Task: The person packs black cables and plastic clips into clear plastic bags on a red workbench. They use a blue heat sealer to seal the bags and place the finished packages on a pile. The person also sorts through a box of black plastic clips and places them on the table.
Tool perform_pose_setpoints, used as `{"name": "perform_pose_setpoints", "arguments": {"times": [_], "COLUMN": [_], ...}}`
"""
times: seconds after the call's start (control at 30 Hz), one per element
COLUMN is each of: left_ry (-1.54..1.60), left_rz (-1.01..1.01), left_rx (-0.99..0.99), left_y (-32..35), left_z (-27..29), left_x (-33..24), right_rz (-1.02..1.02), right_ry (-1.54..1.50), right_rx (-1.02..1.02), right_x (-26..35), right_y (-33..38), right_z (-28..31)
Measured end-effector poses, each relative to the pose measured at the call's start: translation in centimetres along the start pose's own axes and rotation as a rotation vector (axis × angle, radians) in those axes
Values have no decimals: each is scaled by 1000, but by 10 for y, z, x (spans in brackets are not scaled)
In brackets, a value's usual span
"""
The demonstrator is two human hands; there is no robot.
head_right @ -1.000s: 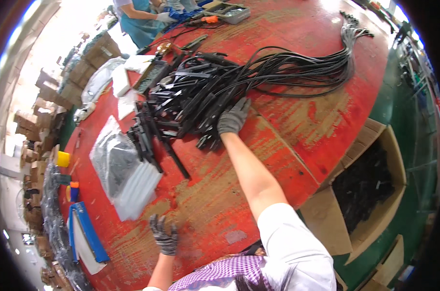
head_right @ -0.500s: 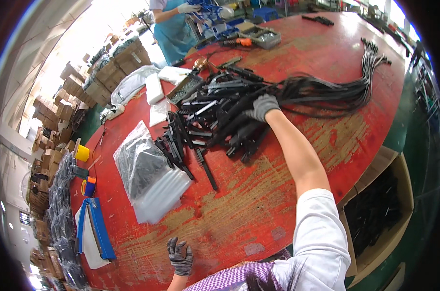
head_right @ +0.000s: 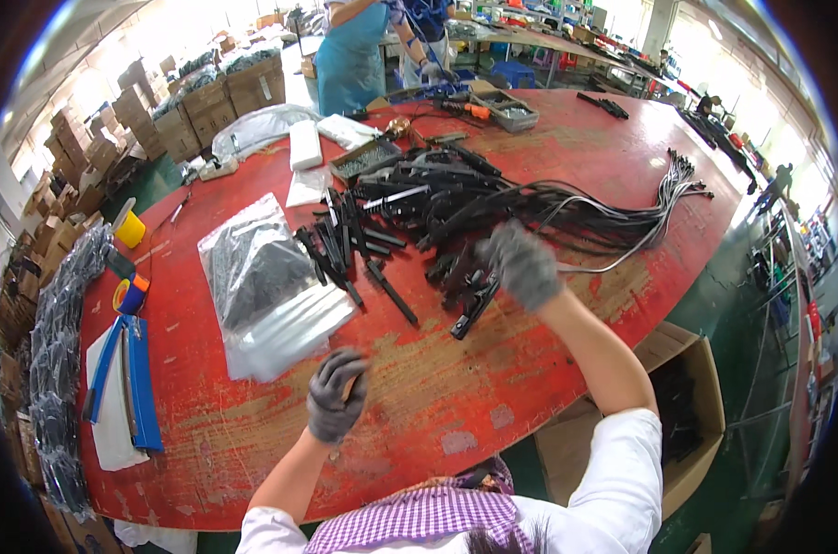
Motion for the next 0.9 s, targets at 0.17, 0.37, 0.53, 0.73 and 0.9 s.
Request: {"name": "perform_pose_setpoints", "arguments": {"times": [0.17,0.37,0.53,0.73,0.9], "left_ry": [-2,-55,-46,-167,-214], "left_rz": [-71,272,251,116,34], "left_rx": [26,-27,3,-22,-196], "left_y": [12,86,83,39,-14], "left_z": [6,35,34,21,-29], "left_x": [-8,26,26,9,-29], "right_rz": [-506,-632,126,197,348], "right_ry": [-161,46,-221,-437,-347], "right_rx": [-47,436,308,-188,-344], "right_x": [-109,-142,13,65,99], "right_y": [-18,-10,-20,0,38], "right_z": [-76,-167,-97,39,65]}}
Point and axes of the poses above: each hand's wrist, its own y-axis away from the middle knuckle, its own z-axis out of the back of the hand, x = y × z, the point moved 3 cm from there along -y, towards the middle knuckle, and after that the axes turned 2 degrees about x, right-handed, at the moved point
